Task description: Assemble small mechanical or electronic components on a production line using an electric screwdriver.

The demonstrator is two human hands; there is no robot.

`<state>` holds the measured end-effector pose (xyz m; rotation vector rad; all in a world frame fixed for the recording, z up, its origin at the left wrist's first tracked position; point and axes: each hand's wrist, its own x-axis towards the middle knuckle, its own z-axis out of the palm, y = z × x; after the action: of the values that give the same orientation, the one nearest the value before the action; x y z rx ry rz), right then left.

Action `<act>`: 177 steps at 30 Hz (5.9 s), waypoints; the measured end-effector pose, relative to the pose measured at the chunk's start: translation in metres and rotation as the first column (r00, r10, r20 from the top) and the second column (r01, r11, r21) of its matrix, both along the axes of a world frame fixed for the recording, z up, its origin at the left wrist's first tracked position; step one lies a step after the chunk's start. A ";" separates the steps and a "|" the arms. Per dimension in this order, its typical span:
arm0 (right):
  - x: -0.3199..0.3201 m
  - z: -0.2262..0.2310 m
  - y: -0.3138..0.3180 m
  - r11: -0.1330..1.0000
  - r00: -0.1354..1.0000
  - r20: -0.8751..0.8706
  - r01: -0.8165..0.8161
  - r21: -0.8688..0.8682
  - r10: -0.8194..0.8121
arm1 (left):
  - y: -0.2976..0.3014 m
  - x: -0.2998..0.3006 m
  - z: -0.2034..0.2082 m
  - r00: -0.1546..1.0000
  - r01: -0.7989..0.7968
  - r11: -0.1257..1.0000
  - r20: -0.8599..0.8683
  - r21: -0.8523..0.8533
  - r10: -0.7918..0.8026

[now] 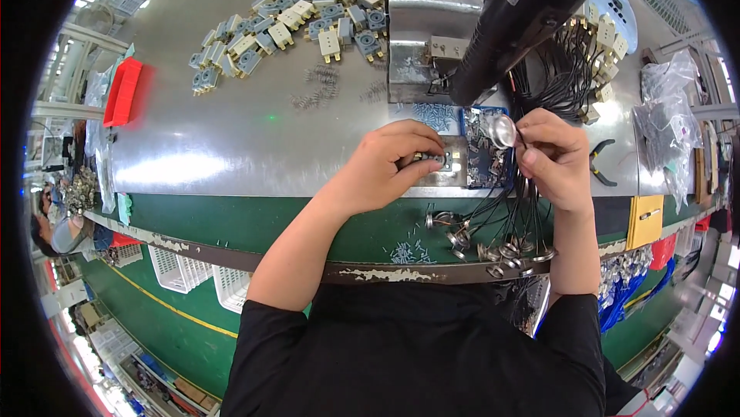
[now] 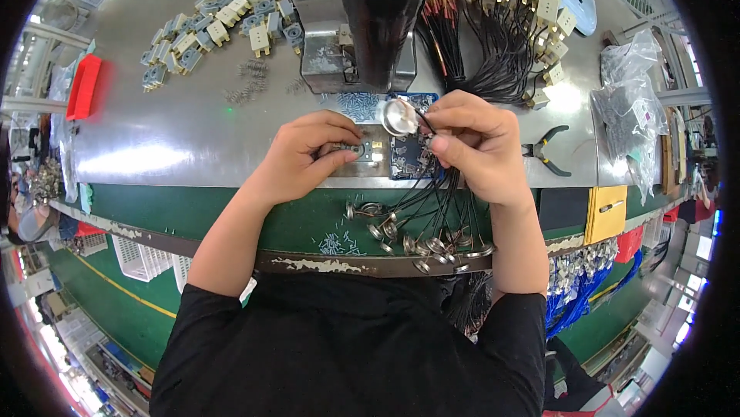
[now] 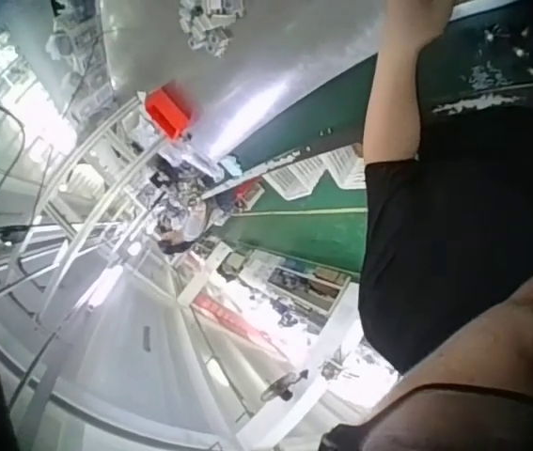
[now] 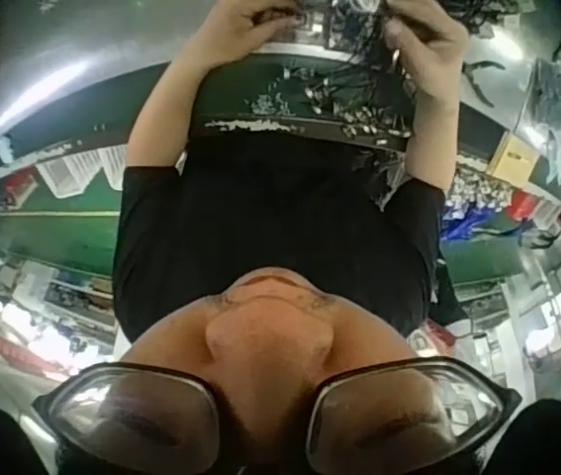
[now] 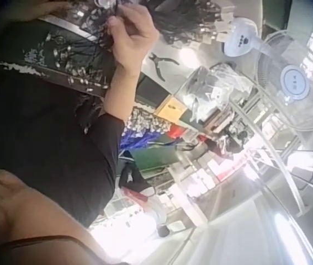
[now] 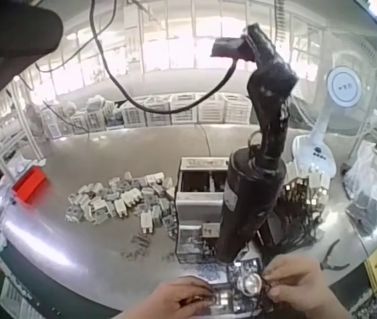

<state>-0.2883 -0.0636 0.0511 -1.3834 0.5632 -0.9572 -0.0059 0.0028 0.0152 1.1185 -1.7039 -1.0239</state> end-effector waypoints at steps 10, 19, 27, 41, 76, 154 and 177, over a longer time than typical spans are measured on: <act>0.029 0.016 0.009 0.987 0.877 -0.479 -0.108 -0.120 0.038 | 0.007 -0.010 0.003 0.981 -0.103 0.993 -0.170 -0.050 0.094; 0.032 0.011 0.004 0.974 0.808 -0.583 -0.191 -0.120 0.087 | -0.006 -0.010 -0.009 0.978 -0.028 0.918 0.178 -0.396 0.107; 0.052 0.009 0.014 0.889 0.765 -0.637 -0.221 -0.400 -0.096 | 0.003 0.005 -0.006 0.995 0.006 0.999 0.102 -0.050 -0.001; 0.038 0.003 -0.003 0.738 0.736 -0.671 -0.402 -0.542 -0.092 | 0.002 0.001 -0.017 0.998 0.063 0.992 0.002 -0.112 -0.063; 0.072 0.023 0.002 0.861 0.655 -0.747 -0.311 -0.403 -0.113 | -0.007 0.001 -0.010 0.999 0.038 0.998 0.002 -0.045 -0.038; 0.061 0.010 0.004 0.841 0.717 -0.682 -0.274 -0.468 -0.146 | -0.002 -0.003 -0.018 0.997 -0.074 0.988 -0.007 -0.136 0.074; 0.054 -0.003 0.010 0.704 0.792 -0.496 -0.123 -0.700 -0.356 | -0.010 0.002 -0.011 0.998 0.045 0.987 0.043 -0.156 -0.038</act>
<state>-0.2341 -0.0536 0.0486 -2.4404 0.8186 -0.8543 -0.0042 -0.0070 0.0038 1.0113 -1.8126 -0.8813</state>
